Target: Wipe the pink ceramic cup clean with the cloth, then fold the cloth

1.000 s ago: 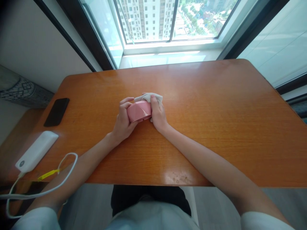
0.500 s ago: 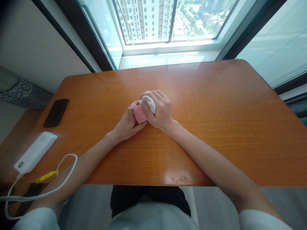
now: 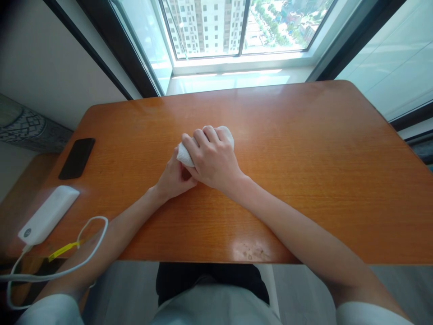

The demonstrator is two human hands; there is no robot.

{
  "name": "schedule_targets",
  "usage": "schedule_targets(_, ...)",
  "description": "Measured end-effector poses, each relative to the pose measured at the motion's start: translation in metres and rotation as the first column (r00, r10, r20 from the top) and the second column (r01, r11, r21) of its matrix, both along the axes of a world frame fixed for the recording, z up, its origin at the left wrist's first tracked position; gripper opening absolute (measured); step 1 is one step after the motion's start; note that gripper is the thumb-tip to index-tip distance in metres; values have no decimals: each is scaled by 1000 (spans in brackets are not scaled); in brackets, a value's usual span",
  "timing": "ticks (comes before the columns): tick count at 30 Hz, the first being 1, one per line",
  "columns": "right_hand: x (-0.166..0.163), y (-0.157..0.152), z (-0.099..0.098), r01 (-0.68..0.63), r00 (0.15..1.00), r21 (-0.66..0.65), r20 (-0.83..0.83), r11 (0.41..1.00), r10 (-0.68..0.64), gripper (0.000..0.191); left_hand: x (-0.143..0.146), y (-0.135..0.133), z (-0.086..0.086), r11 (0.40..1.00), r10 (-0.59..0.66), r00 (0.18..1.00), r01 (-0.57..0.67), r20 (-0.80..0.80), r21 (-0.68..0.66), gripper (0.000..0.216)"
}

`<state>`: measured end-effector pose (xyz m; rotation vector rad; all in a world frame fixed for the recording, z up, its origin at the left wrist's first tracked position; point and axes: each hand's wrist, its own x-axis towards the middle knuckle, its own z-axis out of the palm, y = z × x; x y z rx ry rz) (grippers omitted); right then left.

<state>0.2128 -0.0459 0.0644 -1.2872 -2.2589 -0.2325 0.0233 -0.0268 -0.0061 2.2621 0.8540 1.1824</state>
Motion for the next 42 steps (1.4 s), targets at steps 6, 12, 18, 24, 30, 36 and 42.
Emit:
schedule_targets(6, 8, 7, -4, 63, 996, -33, -63, 997, -65, 44, -5, 5, 2, 988, 157, 955, -155, 251, -27, 32)
schedule_targets(12, 9, 9, -5, 48, 995, -54, -82, 997, -52, 44, -7, 24, -7, 938, 346, 908, -345, 237, -47, 40)
schedule_targets(18, 10, 10, -5, 50, 993, -57, -102, 997, -56, 44, -9, 21, -1, 941, 336, 898, -334, 285, -55, 31)
schedule_targets(24, 10, 9, -4, 53, 992, -51, -112, 997, -58, 44, -12, 12, 5, 912, 406, 910, -410, -86, -28, 58)
schedule_targets(30, 10, 10, -4, 52, 992, -57, -115, 997, -59, 44, -16, 11, 1, 899, 394, 882, -428, -259, -91, 70)
schedule_targets(36, 9, 10, -3, 55, 990, -69, -123, 996, -63, 42, -17, 16, -5, 934, 342, 916, -355, -212, -25, 107)
schedule_targets(42, 10, 10, -4, 50, 991, -59, -120, 997, -57, 42, -17, 11, 0, 914, 387, 901, -404, -195, -49, 71)
